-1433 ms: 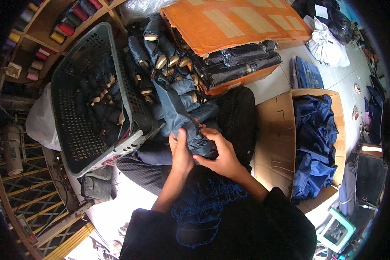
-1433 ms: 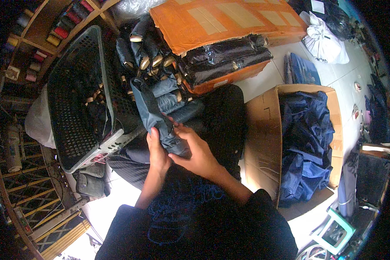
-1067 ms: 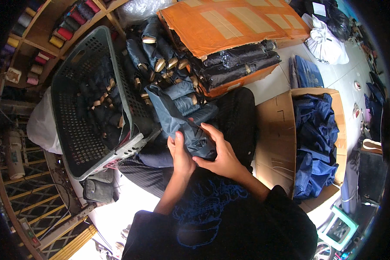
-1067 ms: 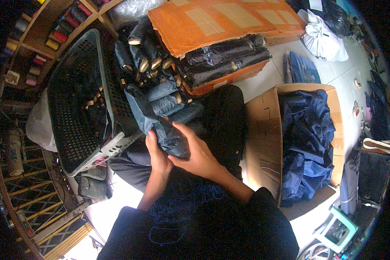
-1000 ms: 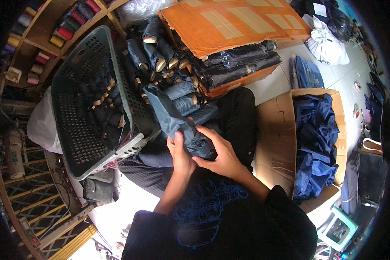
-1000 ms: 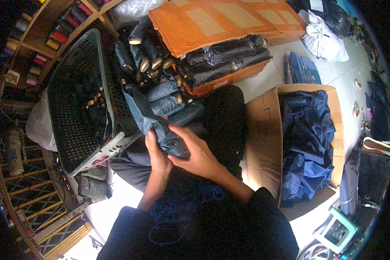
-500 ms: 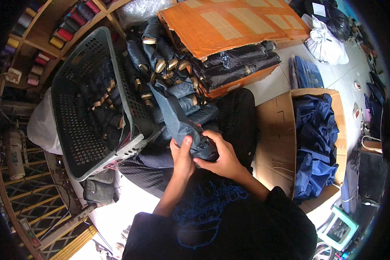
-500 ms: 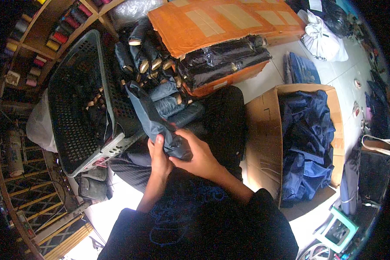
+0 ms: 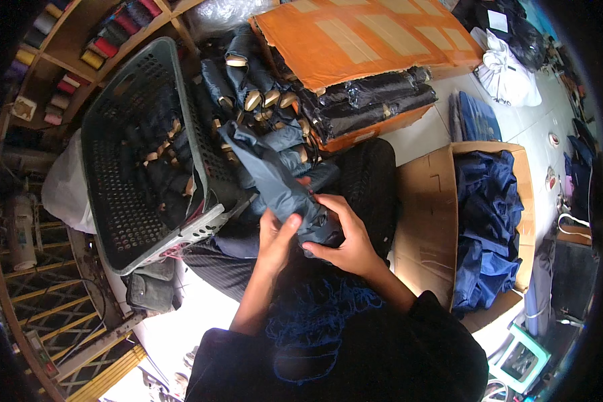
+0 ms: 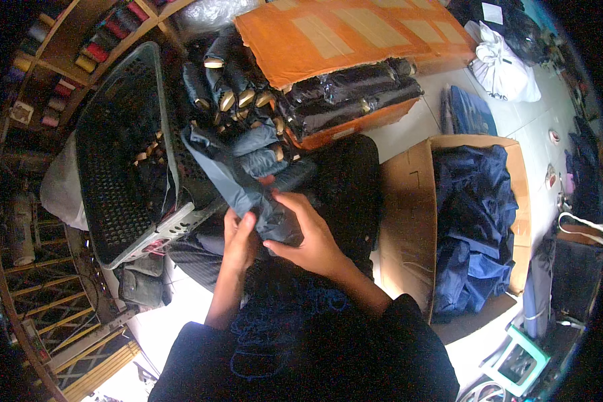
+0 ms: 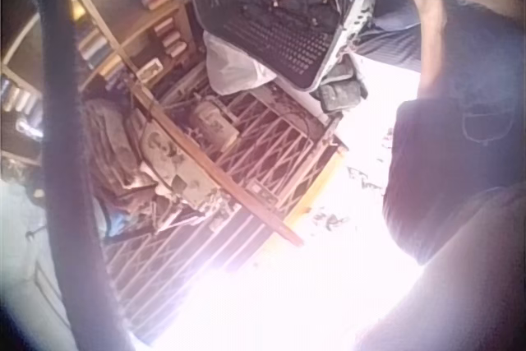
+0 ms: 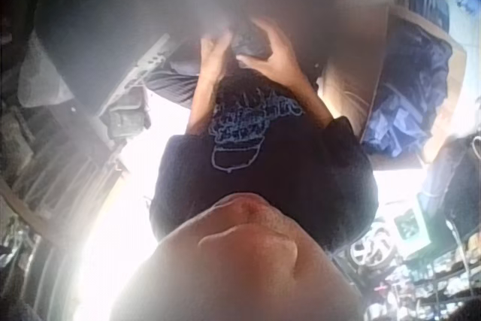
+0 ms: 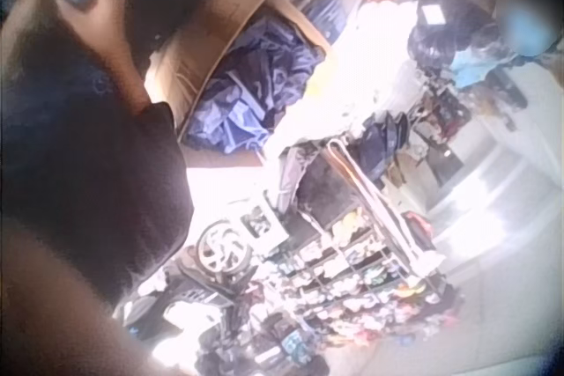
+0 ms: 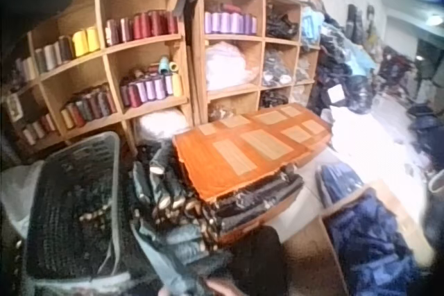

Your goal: The person sits on the floor and repeatedly wraps dark fabric pieces around cylindrical cores using both hands. The wrapped items are placed into a nearby basket. The person continues this process for several items throughout the clip.

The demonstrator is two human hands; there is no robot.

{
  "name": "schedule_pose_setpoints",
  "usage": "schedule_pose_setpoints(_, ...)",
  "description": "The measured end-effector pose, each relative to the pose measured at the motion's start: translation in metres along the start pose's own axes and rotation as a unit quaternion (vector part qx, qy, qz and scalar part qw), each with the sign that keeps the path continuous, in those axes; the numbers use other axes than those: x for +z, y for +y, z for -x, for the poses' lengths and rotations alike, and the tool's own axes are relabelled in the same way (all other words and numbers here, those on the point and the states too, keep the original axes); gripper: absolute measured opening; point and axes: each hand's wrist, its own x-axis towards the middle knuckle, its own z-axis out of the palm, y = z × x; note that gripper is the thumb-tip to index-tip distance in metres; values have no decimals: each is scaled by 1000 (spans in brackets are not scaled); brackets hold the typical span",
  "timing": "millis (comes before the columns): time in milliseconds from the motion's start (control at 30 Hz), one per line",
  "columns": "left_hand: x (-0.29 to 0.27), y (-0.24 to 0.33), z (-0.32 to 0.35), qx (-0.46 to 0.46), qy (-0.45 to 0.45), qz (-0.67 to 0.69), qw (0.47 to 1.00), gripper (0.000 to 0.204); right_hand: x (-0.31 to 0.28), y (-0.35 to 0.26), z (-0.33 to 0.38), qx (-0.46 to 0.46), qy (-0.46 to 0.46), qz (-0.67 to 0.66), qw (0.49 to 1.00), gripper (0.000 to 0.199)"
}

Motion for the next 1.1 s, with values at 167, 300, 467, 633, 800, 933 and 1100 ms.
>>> schedule_pose_setpoints(167, 0, 0, -3, 57, 33, 72, 995, 63, 12, -3, 1, 13, 17, -48, 999, 77)
schedule_pose_setpoints(300, 6, -5, -1, 82, 65, 106, 989, 60, 14, -1, 1, -10, 27, -43, 999, 69)
schedule_pose_setpoints(467, 10, -5, 2, 50, 65, 92, 992, 64, 7, -2, -5, -84, 11, 11, 996, 58)
schedule_pose_setpoints(633, 20, -4, 6, 29, 45, 45, 998, 60, 7, -4, -9, -89, 46, -4, 995, 52)
schedule_pose_setpoints(800, 15, 5, 7, 39, 48, 60, 996, 56, 20, -13, -9, -14, 80, -147, 986, 45)
schedule_pose_setpoints(933, 8, 9, 2, 110, 27, 16, 993, 56, 12, -12, -8, 186, -12, -309, 933, 49)
schedule_pose_setpoints(1100, 8, 23, -3, 79, -38, 1, 996, 58, 11, -19, -15, 228, -90, -241, 939, 52)
